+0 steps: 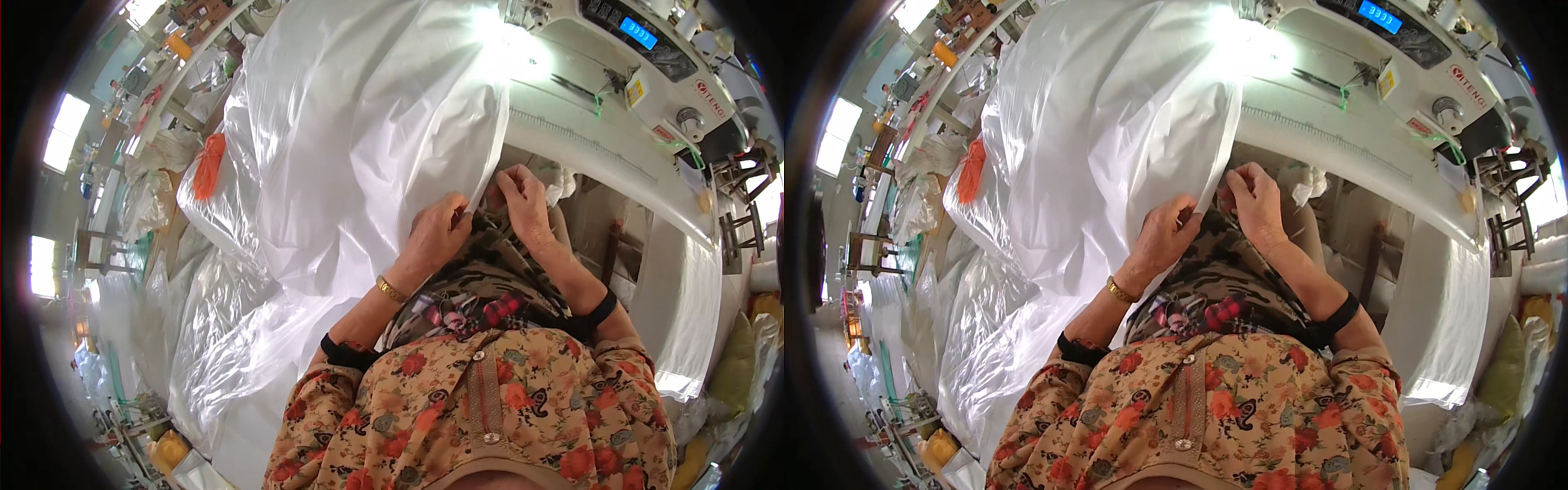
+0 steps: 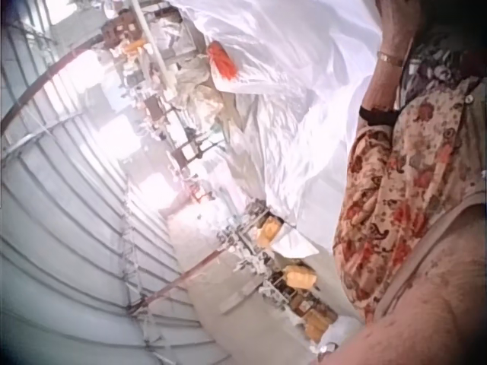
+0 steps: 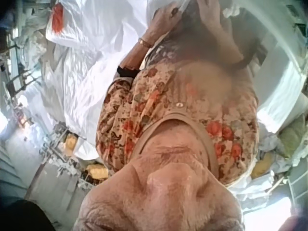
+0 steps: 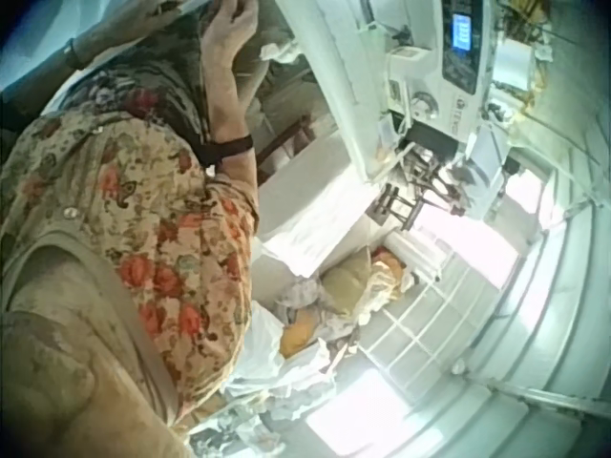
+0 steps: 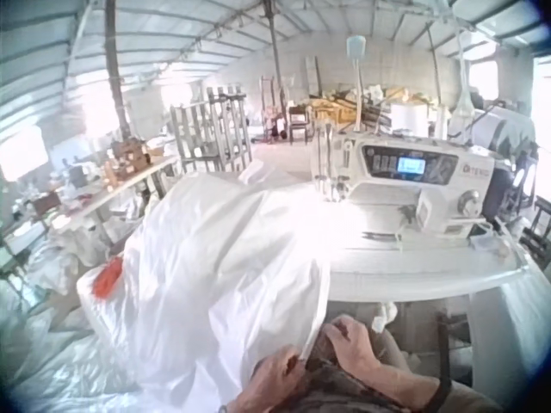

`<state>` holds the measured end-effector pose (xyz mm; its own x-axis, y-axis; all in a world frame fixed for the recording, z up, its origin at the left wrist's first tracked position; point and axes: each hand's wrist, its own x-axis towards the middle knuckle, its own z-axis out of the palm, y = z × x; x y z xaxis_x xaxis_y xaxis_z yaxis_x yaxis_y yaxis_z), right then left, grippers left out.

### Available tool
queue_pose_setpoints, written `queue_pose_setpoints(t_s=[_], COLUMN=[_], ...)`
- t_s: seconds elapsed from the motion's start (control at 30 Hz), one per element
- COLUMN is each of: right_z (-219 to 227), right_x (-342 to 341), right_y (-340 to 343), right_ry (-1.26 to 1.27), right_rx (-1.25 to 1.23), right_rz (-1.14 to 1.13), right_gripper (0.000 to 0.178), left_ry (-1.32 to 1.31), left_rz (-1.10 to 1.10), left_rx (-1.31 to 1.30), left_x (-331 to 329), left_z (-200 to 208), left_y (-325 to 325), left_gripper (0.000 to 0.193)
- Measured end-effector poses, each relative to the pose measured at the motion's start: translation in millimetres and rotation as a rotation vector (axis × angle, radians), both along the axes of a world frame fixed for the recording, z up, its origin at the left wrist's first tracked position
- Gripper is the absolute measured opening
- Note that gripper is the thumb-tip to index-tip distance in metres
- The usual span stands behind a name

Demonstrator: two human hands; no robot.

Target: Sewing the edges of large white plastic or foam sheets using an industrial sewing machine.

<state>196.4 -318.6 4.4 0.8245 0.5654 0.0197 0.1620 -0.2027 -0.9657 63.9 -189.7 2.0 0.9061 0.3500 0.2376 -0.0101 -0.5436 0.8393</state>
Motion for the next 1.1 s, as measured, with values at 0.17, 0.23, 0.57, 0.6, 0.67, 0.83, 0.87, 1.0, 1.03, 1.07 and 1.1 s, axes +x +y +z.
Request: queue_pose_setpoints(t_s=[0.17,0.23,0.57,0.6,0.67,0.83,0.87,1.0,1.03,1.07,1.1], right_z=[-28.6,-32.4,-24.5,-18.9,4.5,28.6,29.2,21.9,16.0,13.4,18.5], right_x=[-19.3,-19.7,-34.4,-36.6,-48.0,-44.0,-45.0,-40.9,-36.8,-23.4,-6.2], right_y=[-10.8,-10.1,14.5,25.7,44.7,71.7,66.3,44.7,39.4,36.1,31.0], right_ry=[0.466,0.483,0.612,0.616,0.499,-0.587,-0.436,0.185,0.538,0.399,0.259], right_rx=[0.199,0.214,0.176,0.283,0.348,0.245,0.219,0.180,0.157,0.181,0.201], right_rz=[0.061,0.083,-0.096,0.001,0.270,0.548,0.625,0.493,0.272,0.127,-0.021], right_gripper=[0.024,0.024,0.021,0.020,0.016,0.008,0.007,0.012,0.015,0.017,0.020], left_ry=[-0.034,-0.025,-0.116,-0.083,-0.109,-0.133,-0.129,-0.016,0.025,0.034,0.033], left_rz=[0.039,0.038,0.100,0.109,0.050,-0.061,-0.075,-0.062,-0.054,-0.043,-0.046], left_rx=[-0.056,-0.066,0.141,0.118,0.066,0.413,0.461,0.541,0.536,0.548,0.538], left_x=[-5.8,-6.5,-17.7,-20.1,-21.1,-8.2,-11.1,-23.5,-23.9,-22.8,-22.9], left_z=[-4.9,-3.0,20.1,36.9,74.9,131.7,122.6,91.2,83.2,75.8,75.5], left_y=[-4.8,-8.4,-13.3,-10.2,3.3,13.3,11.5,-0.2,-2.8,-2.8,-7.4], left_gripper=[0.010,0.009,0.010,0.011,0.014,0.017,0.017,0.018,0.018,0.020,0.020])
